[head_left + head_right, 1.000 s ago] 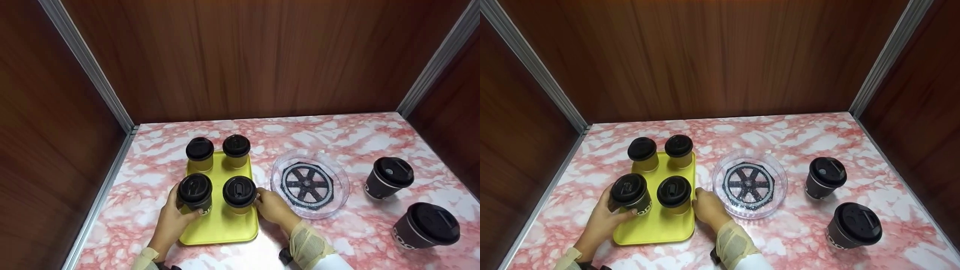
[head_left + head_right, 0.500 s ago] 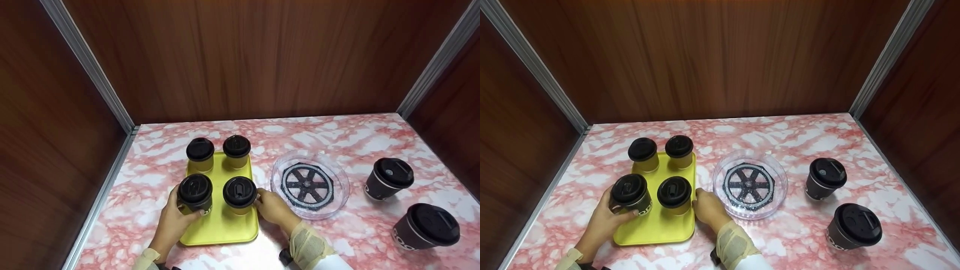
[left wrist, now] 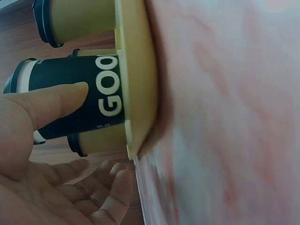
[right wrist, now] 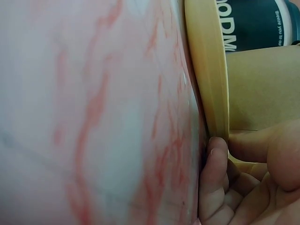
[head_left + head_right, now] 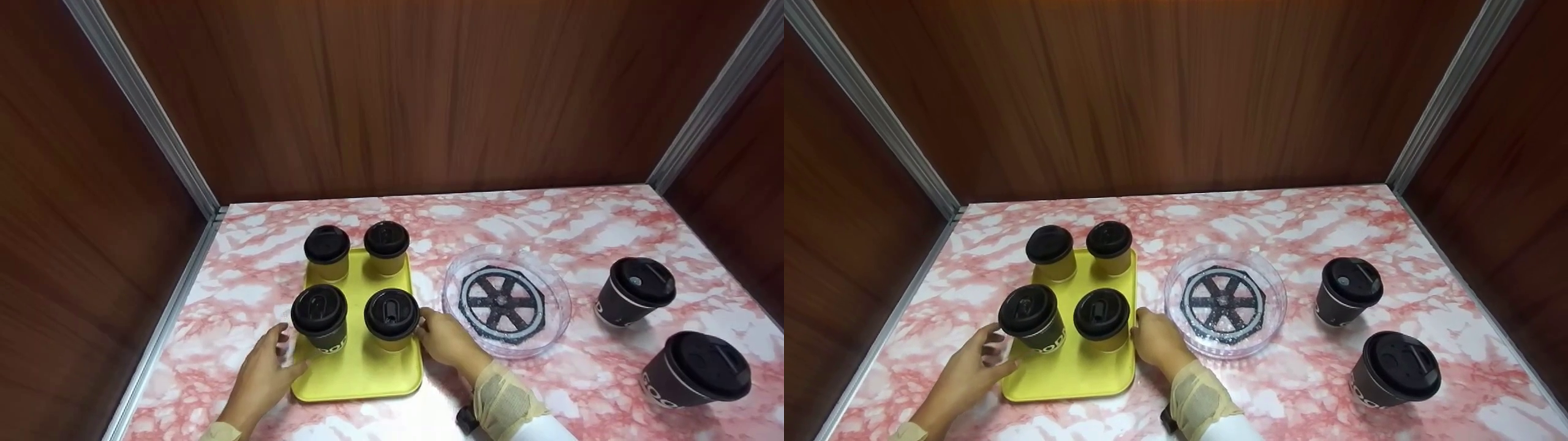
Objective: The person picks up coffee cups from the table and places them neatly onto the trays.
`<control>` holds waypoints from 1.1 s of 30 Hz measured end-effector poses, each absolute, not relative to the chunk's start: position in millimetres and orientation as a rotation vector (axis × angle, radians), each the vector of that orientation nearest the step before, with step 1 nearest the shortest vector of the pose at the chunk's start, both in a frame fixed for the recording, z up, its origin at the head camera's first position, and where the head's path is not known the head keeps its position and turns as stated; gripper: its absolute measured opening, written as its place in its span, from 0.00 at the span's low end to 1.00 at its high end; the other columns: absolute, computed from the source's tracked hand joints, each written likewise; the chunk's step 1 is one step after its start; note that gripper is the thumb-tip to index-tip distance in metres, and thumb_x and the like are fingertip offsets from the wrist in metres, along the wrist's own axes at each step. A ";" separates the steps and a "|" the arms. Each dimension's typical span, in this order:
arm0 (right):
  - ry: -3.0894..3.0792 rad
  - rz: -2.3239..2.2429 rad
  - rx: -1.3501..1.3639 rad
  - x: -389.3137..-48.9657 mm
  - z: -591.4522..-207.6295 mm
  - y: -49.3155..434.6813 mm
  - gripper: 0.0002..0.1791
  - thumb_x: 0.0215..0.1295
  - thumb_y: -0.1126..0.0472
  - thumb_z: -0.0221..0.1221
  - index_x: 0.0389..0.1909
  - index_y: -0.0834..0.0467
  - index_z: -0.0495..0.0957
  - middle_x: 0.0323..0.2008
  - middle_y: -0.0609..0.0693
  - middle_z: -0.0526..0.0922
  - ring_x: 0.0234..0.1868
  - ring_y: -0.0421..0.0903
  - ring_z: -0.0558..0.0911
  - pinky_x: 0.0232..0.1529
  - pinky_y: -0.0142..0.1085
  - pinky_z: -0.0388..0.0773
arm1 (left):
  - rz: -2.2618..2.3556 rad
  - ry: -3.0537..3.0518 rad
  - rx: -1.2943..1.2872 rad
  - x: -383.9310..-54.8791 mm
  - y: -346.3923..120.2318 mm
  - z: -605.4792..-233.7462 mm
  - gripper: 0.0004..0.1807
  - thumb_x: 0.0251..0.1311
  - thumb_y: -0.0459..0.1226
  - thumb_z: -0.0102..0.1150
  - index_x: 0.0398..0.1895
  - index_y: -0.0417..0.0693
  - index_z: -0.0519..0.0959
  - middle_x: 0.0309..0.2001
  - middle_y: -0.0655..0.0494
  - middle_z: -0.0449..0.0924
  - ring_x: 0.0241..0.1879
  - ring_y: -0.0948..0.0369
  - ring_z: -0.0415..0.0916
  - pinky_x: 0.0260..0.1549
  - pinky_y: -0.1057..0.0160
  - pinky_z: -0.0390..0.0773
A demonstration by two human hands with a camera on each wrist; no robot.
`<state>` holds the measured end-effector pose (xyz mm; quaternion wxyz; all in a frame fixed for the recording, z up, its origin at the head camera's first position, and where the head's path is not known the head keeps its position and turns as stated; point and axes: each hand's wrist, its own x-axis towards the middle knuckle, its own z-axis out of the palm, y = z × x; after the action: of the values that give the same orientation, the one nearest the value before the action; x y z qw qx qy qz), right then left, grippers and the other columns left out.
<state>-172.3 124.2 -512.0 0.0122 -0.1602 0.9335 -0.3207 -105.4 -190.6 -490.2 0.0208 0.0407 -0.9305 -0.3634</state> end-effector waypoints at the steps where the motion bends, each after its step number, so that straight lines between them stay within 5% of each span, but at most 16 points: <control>1: 2.912 -0.998 -0.504 -172.5 -512.0 124.0 0.13 0.65 0.63 0.59 0.50 0.61 0.78 0.26 0.48 0.80 0.32 0.49 0.80 0.39 0.49 0.78 | -1.113 -2.893 0.130 -103.7 -192.2 -491.0 0.44 0.50 0.41 0.72 0.69 0.37 0.62 0.55 0.45 0.75 0.50 0.50 0.75 0.50 0.46 0.74; 10: 2.906 -1.000 -0.485 -173.6 -511.0 125.5 0.14 0.68 0.62 0.57 0.51 0.61 0.78 0.33 0.56 0.83 0.40 0.56 0.82 0.47 0.51 0.77 | -1.124 -2.966 0.191 -95.9 -196.2 -496.1 0.39 0.53 0.44 0.70 0.66 0.39 0.67 0.48 0.53 0.78 0.36 0.63 0.76 0.41 0.54 0.77; 16: 2.911 -0.976 -0.522 -174.5 -509.1 126.2 0.11 0.69 0.64 0.53 0.47 0.61 0.78 0.40 0.61 0.84 0.46 0.61 0.82 0.50 0.53 0.76 | -1.148 -2.981 0.199 -91.9 -196.8 -499.6 0.35 0.55 0.43 0.68 0.65 0.39 0.69 0.48 0.53 0.79 0.37 0.61 0.78 0.41 0.52 0.78; 23: 2.901 -0.963 -0.470 -175.8 -506.4 123.5 0.15 0.70 0.62 0.52 0.54 0.60 0.77 0.44 0.61 0.83 0.49 0.60 0.81 0.53 0.52 0.75 | -1.067 -2.965 0.024 -88.8 -199.3 -501.9 0.29 0.49 0.36 0.70 0.57 0.36 0.76 0.45 0.50 0.82 0.45 0.53 0.78 0.48 0.47 0.75; 33: 2.919 -0.900 -0.522 -179.0 -506.7 123.4 0.10 0.69 0.61 0.54 0.43 0.57 0.83 0.37 0.60 0.85 0.41 0.57 0.83 0.47 0.52 0.78 | -0.992 -2.968 -0.156 -91.5 -200.7 -505.0 0.27 0.44 0.31 0.70 0.53 0.35 0.79 0.42 0.48 0.81 0.44 0.51 0.77 0.49 0.47 0.75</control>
<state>-179.0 123.4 -506.7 0.0215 -0.1683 0.9417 -0.2905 -91.5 -200.7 -505.0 0.0044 -0.0498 -0.9472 -0.3166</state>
